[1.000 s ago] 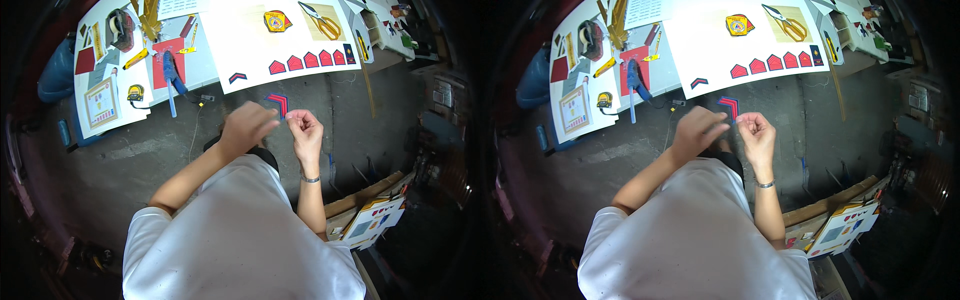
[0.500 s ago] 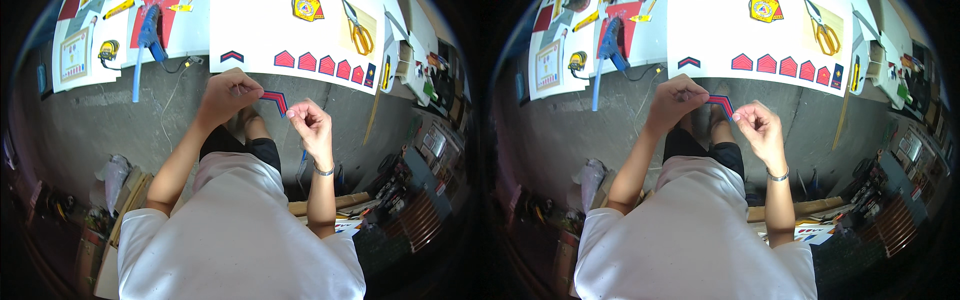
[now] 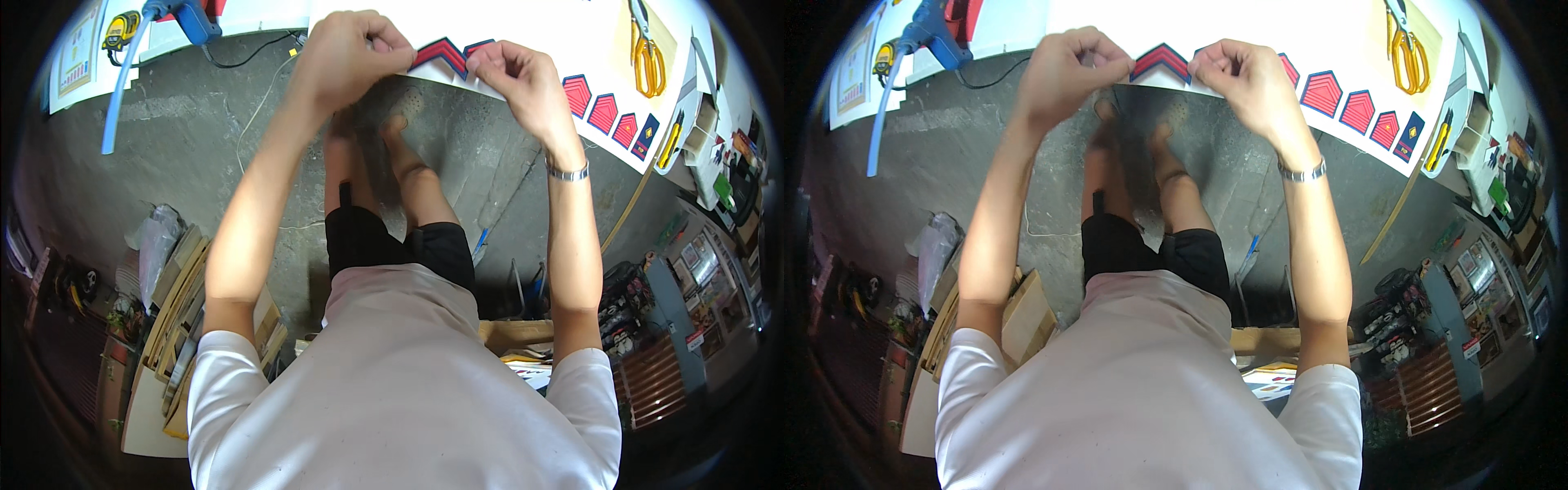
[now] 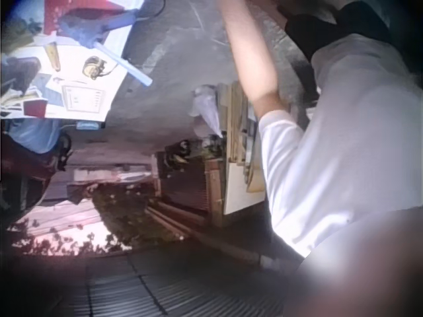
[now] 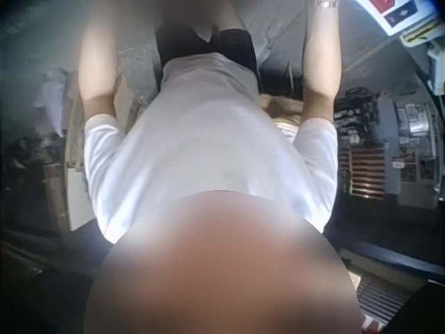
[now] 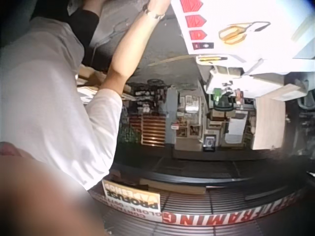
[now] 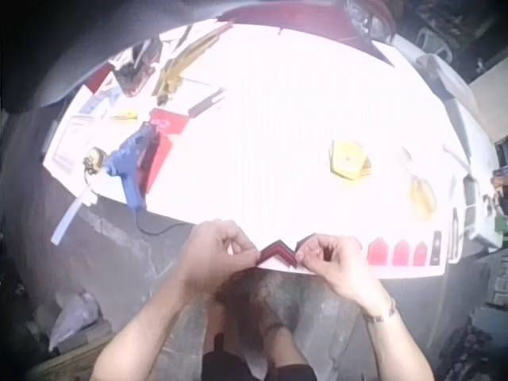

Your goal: The person uses a hot glue gun to attach small fabric patches and a circular badge onto a white board. They apply glue to each item and press it into place, arranging them in a row.

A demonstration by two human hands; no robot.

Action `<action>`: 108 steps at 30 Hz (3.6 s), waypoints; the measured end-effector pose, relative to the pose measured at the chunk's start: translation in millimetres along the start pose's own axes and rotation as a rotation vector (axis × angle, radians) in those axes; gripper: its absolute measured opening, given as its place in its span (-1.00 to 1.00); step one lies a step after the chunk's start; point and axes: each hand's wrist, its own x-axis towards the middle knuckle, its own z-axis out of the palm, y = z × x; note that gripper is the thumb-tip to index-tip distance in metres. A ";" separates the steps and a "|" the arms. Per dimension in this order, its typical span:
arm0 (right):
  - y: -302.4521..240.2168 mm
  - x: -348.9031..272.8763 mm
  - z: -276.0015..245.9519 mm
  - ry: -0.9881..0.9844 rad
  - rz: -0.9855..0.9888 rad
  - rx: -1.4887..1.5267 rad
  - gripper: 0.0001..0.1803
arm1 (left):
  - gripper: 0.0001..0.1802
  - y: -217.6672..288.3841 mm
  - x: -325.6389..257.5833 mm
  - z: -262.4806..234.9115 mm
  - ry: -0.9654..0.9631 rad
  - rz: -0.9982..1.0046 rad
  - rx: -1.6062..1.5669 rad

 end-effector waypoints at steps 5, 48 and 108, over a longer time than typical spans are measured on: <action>6.5 29.6 6.9 -0.011 0.033 -0.092 -0.78 | -0.79 2.3 19.4 -1.8 0.005 -0.179 -0.054; -11.8 29.9 18.6 0.125 0.151 -0.076 -0.78 | -0.78 9.1 28.6 -0.4 -0.029 -0.236 0.071; 3.1 -79.8 94.6 0.377 -0.065 -0.305 -0.77 | -0.18 -32.6 -44.9 79.4 0.159 0.389 0.507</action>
